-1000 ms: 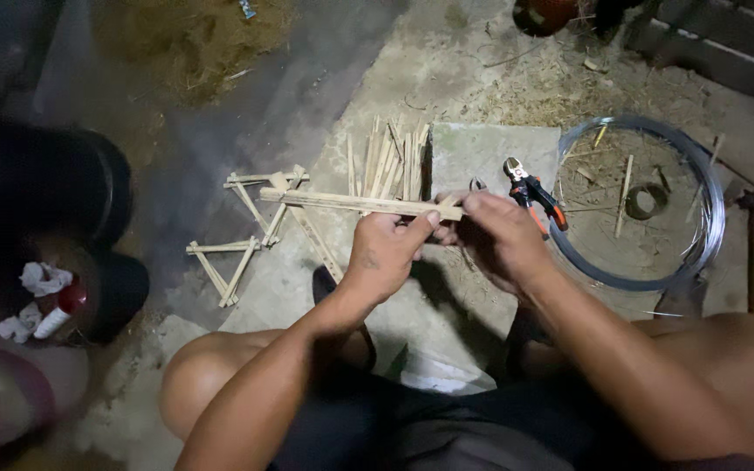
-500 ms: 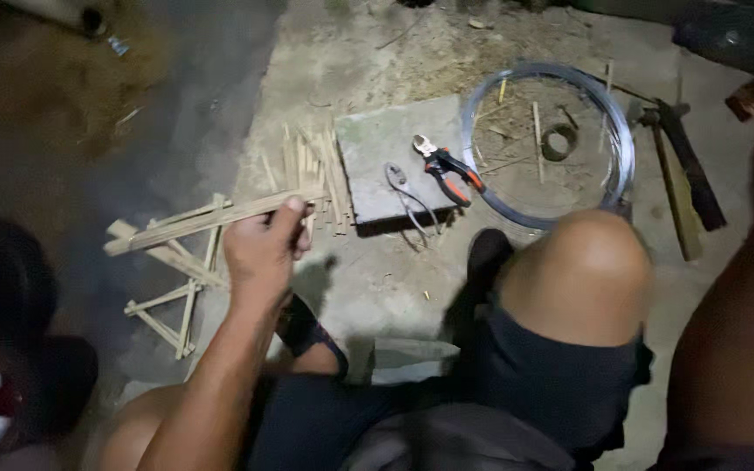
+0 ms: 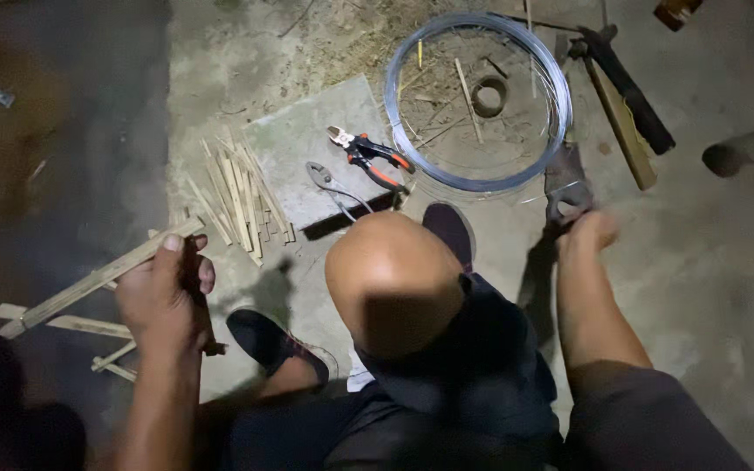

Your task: The person sits on the ground assembling small triangular frames from thin wooden sticks, fitting sticks together and trimming or adjusting them with pliers and a hand tool. They pick sticks one at a time from a pile, join them into truss-like structures, and set completed frames aside on the concrete.

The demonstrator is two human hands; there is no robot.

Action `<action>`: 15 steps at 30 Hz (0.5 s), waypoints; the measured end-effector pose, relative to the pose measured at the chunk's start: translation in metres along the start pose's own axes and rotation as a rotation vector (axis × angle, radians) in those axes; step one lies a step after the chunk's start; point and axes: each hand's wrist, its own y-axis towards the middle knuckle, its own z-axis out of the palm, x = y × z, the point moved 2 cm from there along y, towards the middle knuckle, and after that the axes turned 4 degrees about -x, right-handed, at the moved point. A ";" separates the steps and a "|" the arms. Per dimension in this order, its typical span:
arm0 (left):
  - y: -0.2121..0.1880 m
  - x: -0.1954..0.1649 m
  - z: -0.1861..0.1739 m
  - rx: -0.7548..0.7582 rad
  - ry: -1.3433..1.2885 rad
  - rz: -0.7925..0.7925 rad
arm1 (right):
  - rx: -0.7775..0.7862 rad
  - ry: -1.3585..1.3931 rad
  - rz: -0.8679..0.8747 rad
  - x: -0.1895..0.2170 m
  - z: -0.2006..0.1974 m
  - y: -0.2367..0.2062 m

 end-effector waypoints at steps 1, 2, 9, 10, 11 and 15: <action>0.001 0.000 0.001 0.009 0.012 -0.013 | 0.020 0.012 0.137 -0.015 -0.009 -0.002; 0.000 0.001 0.002 0.015 0.020 -0.025 | 0.053 -0.026 0.261 -0.028 -0.014 -0.007; -0.003 0.011 0.013 0.018 0.064 -0.072 | 0.139 0.072 0.448 -0.050 0.002 -0.023; -0.004 0.011 0.012 0.014 0.087 -0.093 | 0.139 0.056 0.418 -0.048 0.008 -0.019; -0.005 0.011 0.011 0.011 0.108 -0.113 | 0.107 0.024 0.375 -0.045 0.013 -0.014; -0.005 0.012 0.014 0.050 0.213 -0.123 | -0.078 -0.288 0.186 -0.038 0.031 0.002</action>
